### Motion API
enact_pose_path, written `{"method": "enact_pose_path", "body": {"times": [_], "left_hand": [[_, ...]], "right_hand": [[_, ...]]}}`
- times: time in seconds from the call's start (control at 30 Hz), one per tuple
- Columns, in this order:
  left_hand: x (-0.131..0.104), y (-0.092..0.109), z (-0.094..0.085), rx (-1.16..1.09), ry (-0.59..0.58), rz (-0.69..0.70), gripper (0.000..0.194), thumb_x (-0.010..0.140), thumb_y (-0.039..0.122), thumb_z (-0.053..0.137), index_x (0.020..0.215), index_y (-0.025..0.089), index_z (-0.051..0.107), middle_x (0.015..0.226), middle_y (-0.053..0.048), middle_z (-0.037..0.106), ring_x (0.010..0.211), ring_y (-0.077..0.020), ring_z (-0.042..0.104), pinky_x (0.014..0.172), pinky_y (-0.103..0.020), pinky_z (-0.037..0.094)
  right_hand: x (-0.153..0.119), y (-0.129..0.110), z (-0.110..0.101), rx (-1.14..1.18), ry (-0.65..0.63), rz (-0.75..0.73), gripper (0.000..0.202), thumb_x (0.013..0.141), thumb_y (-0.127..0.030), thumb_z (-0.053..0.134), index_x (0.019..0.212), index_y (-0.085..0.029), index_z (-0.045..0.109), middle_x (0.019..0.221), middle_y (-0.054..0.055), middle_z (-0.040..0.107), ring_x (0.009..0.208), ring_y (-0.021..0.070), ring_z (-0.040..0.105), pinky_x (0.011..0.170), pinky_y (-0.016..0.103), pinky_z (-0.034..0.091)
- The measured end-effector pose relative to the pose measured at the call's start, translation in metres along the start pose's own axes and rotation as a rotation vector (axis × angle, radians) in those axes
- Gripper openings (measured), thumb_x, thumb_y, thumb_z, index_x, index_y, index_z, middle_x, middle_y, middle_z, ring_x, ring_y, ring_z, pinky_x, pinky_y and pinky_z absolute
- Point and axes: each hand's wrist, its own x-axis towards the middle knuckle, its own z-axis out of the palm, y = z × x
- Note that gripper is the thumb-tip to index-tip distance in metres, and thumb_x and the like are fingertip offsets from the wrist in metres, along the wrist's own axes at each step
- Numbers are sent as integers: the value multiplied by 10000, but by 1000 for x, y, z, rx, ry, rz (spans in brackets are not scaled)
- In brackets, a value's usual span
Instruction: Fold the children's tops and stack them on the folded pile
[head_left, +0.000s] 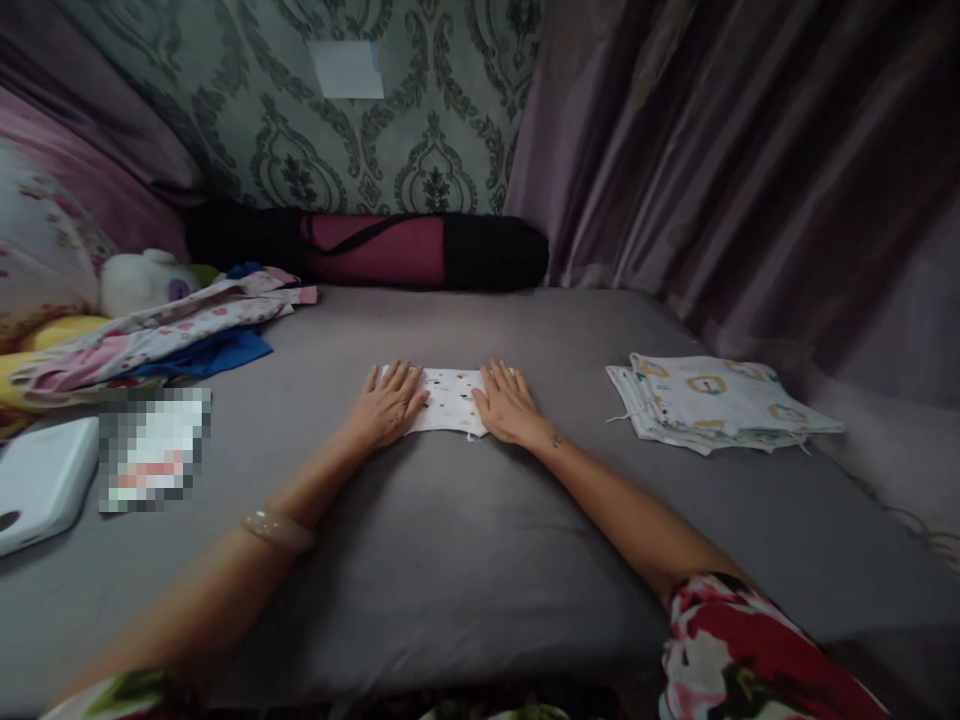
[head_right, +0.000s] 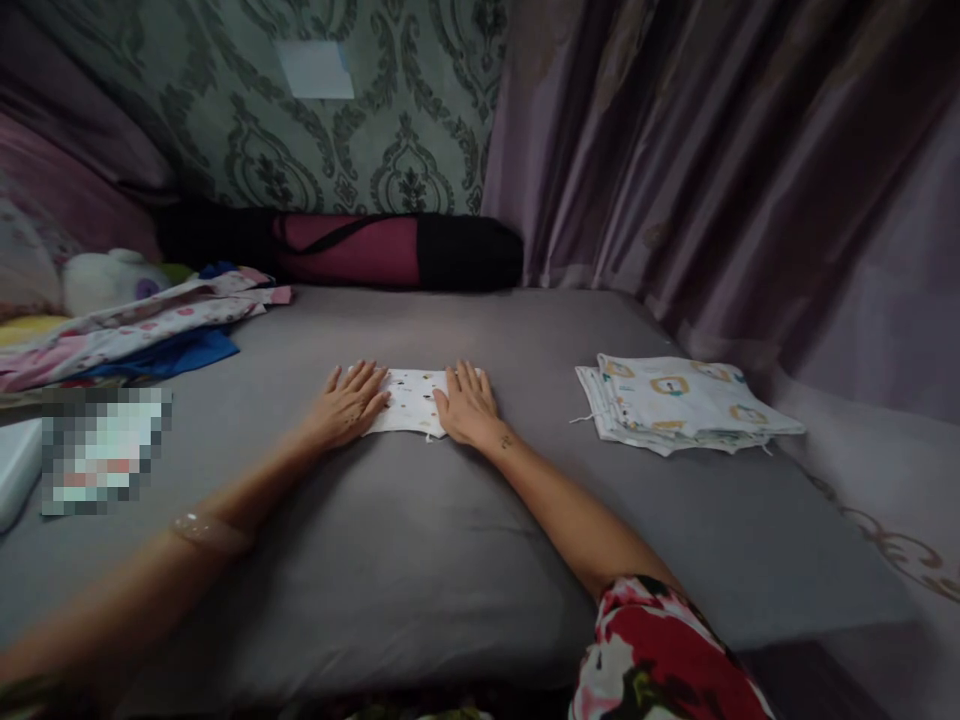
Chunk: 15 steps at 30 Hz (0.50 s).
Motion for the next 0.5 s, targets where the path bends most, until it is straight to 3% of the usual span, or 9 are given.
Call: {"method": "enact_pose_path", "body": {"times": [0.17,0.23,0.3,0.4,0.43,0.5], "left_hand": [[2,-11,10,-104,-72,-24,636,967,474,213,1489,127,328,1565,-154,269,1459,-319,179,1154,-528,161],[6,-16,9,-197,-44,-28,638,947,463,266,1460,99,370,1550,-177,295,1442,-318,233,1146,-483,222],[8,-25,2,-298,39,-119,634,915,442,333,1419,67,417,1479,-210,402,1366,-304,382,1103,-416,320],[5,-42,-14,-381,105,-385,579,855,436,435,1282,63,550,1196,-201,628,1075,-276,609,922,-350,462],[3,-46,-19,-393,76,-453,533,836,445,462,1194,79,611,1083,-177,671,973,-267,636,846,-333,481],[-2,-52,-27,-422,-20,-526,446,808,477,496,995,120,687,898,-128,699,832,-251,641,715,-301,471]], "right_hand": [[1,5,7,63,-67,12,622,998,-402,253,1491,-25,295,1563,179,237,1461,276,141,1184,442,54],[9,15,0,177,-89,20,588,995,-375,286,1488,-55,317,1561,170,251,1455,256,179,1178,415,130],[16,30,-11,317,-21,89,519,986,-317,329,1458,-109,387,1521,154,354,1407,216,312,1131,357,265],[21,58,-26,455,74,319,367,966,-264,393,1259,-169,593,1240,127,637,1099,178,610,885,270,472],[20,66,-29,472,43,396,323,963,-274,410,1146,-162,651,1082,118,695,930,168,658,762,247,495],[16,76,-30,475,-48,497,306,947,-324,460,923,-135,699,783,87,694,641,140,621,558,215,445]]}}
